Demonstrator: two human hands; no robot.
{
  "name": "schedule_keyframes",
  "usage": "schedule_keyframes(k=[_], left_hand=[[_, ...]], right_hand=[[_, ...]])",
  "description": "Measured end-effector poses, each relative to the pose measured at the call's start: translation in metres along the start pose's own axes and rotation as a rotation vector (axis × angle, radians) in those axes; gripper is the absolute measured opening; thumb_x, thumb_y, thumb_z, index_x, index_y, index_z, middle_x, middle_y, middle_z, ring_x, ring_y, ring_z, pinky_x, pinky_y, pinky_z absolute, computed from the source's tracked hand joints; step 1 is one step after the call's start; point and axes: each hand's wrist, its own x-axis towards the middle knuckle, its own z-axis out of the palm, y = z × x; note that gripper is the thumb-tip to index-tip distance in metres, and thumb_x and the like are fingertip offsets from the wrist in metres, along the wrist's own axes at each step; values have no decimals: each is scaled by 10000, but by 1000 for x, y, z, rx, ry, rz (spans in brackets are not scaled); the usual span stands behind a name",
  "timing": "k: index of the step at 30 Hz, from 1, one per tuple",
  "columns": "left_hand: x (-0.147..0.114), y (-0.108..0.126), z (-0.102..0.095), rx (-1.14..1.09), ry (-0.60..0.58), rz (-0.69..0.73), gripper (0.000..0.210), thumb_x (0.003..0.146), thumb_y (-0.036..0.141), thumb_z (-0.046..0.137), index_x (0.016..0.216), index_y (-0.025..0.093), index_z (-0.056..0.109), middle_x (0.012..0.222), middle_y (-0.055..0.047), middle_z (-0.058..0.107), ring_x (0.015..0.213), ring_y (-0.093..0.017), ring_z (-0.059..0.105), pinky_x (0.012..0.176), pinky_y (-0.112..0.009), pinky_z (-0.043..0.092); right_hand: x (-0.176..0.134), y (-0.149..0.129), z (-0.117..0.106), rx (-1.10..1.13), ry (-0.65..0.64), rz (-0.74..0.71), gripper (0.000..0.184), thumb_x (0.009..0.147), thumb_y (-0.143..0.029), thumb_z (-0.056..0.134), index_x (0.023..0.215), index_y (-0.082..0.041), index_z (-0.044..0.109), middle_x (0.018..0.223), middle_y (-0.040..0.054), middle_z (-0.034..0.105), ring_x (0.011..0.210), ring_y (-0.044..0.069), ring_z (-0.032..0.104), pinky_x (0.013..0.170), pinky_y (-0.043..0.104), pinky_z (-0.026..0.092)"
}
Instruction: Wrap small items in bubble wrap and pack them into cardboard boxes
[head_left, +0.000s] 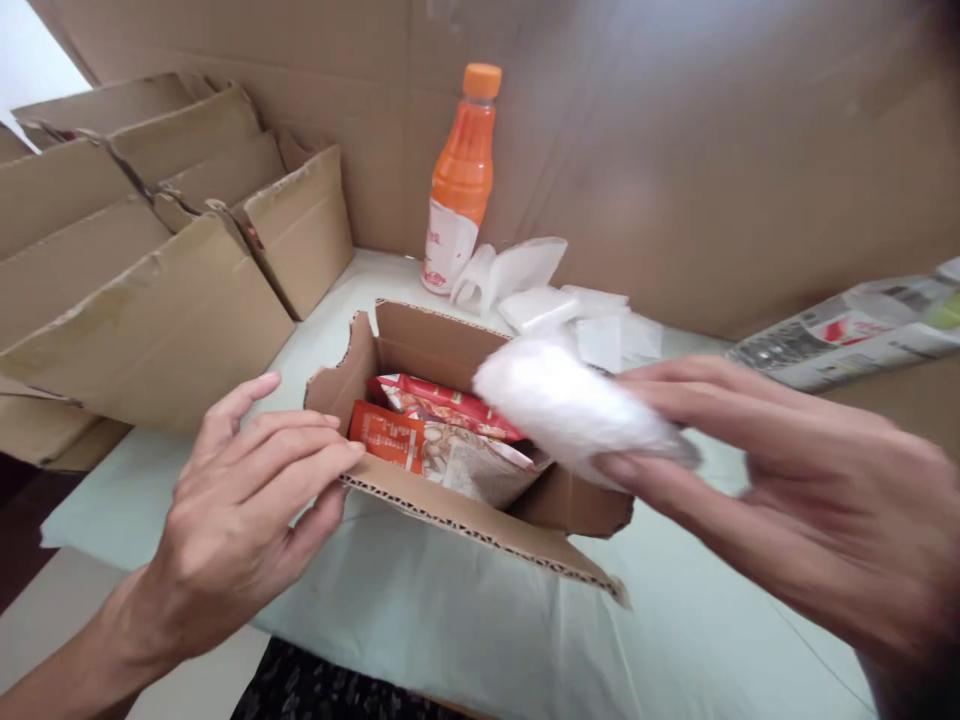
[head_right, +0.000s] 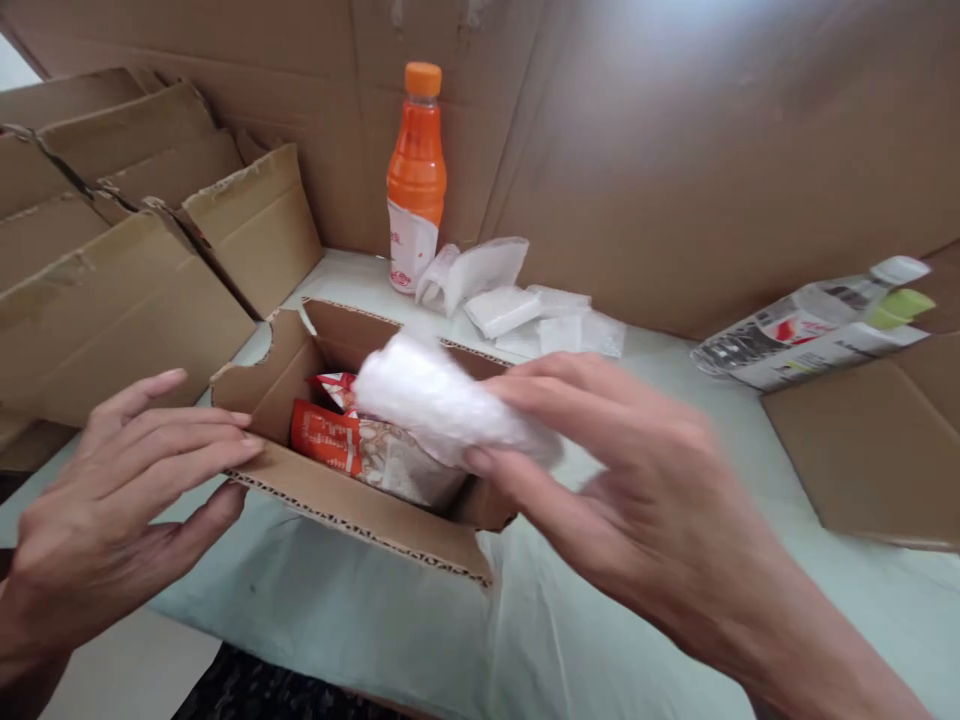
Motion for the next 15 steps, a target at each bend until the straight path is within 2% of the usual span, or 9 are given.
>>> schedule_keyframes(k=[4,7,11,15], left_hand=[[-5,-7,6,-84,61,-70,330,821,74,658,1039,316,708,957,17,773,883,-216,744,1117,-577,474],[-7,-6,10,-116,78,-73,309,821,62,647,1013,299,700,931,21,770,871,-204,746,1116,-579,471],[-6,-9,12,-153,66,-57,298,839,62,628,1013,297,687,924,24,773,885,-208,754,1130,-585,455],[-6,-12,12,-189,67,-42,316,842,54,622,1012,312,692,891,36,758,883,-207,749,1136,-588,450]], right_hand=[[47,-20,43,-84,-385,-63,174,904,-367,655,1016,-267,744,803,36,723,674,216,655,607,330,474],[62,-29,71,-220,-606,-93,65,846,-303,707,834,-243,729,617,22,659,517,180,560,561,317,386],[70,-36,90,-401,-755,-251,202,811,-232,703,609,-234,681,630,59,683,594,201,596,626,347,405],[79,-40,103,-503,-863,-300,238,817,-179,693,586,-221,657,601,48,675,560,183,581,694,376,429]])
